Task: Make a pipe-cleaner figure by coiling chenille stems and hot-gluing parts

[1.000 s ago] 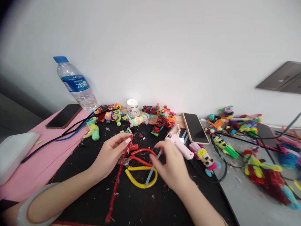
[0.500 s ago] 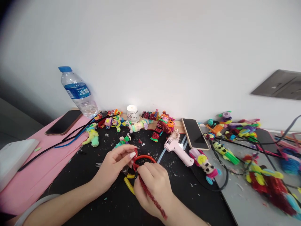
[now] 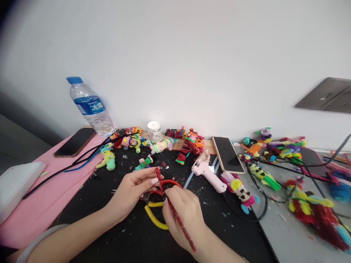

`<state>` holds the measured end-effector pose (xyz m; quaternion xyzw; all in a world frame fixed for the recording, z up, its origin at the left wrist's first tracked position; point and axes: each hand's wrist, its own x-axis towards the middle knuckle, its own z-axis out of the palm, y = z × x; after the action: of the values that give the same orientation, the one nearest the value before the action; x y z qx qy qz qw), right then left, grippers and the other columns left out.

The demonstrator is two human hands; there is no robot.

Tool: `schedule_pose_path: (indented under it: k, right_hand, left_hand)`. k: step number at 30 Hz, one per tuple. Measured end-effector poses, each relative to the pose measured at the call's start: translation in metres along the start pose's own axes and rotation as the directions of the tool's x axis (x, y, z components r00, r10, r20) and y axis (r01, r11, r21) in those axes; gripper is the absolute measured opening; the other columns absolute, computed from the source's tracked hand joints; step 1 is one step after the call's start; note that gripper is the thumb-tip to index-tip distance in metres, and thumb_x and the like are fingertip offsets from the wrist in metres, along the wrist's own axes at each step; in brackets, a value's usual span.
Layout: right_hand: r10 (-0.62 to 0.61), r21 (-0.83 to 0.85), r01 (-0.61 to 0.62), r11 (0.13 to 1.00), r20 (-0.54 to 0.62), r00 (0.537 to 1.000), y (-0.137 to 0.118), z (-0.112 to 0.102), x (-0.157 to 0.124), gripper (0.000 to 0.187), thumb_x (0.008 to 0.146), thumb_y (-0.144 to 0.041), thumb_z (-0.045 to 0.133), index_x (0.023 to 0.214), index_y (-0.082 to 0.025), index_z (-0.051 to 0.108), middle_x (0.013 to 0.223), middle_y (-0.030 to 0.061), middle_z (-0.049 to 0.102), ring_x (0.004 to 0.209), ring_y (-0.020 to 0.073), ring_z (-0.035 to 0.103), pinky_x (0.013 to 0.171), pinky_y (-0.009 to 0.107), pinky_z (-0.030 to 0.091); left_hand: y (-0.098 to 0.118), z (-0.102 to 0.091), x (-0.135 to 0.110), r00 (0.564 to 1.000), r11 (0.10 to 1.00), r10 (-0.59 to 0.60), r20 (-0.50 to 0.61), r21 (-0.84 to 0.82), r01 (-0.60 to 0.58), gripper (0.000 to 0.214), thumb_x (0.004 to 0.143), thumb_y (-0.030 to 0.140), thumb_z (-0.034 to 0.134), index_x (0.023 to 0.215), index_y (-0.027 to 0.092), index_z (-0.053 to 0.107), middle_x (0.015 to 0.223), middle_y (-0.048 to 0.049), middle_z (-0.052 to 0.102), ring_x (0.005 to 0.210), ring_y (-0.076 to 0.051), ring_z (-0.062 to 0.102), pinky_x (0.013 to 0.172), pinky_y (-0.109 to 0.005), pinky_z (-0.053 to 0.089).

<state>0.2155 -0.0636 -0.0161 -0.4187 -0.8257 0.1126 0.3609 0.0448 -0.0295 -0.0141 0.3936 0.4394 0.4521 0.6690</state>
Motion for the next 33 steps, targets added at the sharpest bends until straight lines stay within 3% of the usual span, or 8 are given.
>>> schedule_pose_path:
  k: [12, 19, 24, 33]
  right_hand:
    - [-0.031, -0.039, 0.031, 0.999, 0.014, 0.999, 0.0007, -0.0004, 0.0025, 0.014, 0.085, -0.010, 0.041, 0.082, -0.019, 0.051, 0.063, 0.0000, 0.053, 0.050, 0.0121, 0.046, 0.049, 0.024, 0.035]
    - [0.070, 0.138, -0.073, 0.988, 0.020, 0.997, 0.0002, -0.0035, 0.0015, 0.015, 0.088, -0.012, 0.040, 0.078, -0.019, 0.050, 0.062, -0.0012, 0.047, 0.051, 0.0115, 0.043, 0.048, 0.024, 0.034]
    - [0.166, 0.276, -0.170, 0.946, 0.037, 0.985, 0.0030, -0.0053, 0.0002, 0.019, 0.091, -0.016, 0.038, 0.076, -0.019, 0.050, 0.064, -0.0004, 0.050, 0.054, 0.0121, 0.046, 0.050, 0.025, 0.036]
    - [0.207, 0.368, -0.192, 0.910, -0.003, 0.978, 0.0077, -0.0063, 0.0009, 0.024, 0.092, -0.019, 0.039, 0.071, -0.018, 0.050, 0.060, -0.0020, 0.045, 0.053, 0.0119, 0.042, 0.049, 0.024, 0.033]
  left_hand:
    - [0.0042, 0.0023, -0.0004, 0.999, 1.000, -0.003, -0.037, -0.008, 0.003, 0.027, 0.069, 0.023, 0.075, 0.093, 0.015, 0.071, 0.088, -0.0073, 0.074, 0.073, -0.016, 0.067, 0.070, -0.027, 0.054]
    - [0.0027, -0.0012, -0.0003, 1.000, 1.000, -0.018, -0.021, 0.008, 0.018, 0.028, 0.069, 0.024, 0.076, 0.095, 0.015, 0.072, 0.082, -0.0052, 0.074, 0.072, -0.015, 0.067, 0.073, -0.026, 0.053]
    - [0.0025, -0.0028, 0.0001, 1.000, 0.999, -0.012, 0.007, 0.030, 0.012, 0.032, 0.068, 0.027, 0.076, 0.097, 0.015, 0.072, 0.086, -0.0065, 0.075, 0.076, -0.018, 0.068, 0.078, -0.031, 0.054]
    - [0.0057, -0.0028, 0.0000, 0.995, 0.997, -0.018, 0.093, 0.082, 0.011, 0.029, 0.068, 0.024, 0.075, 0.095, 0.015, 0.072, 0.081, -0.0067, 0.075, 0.073, -0.019, 0.069, 0.074, -0.030, 0.054]
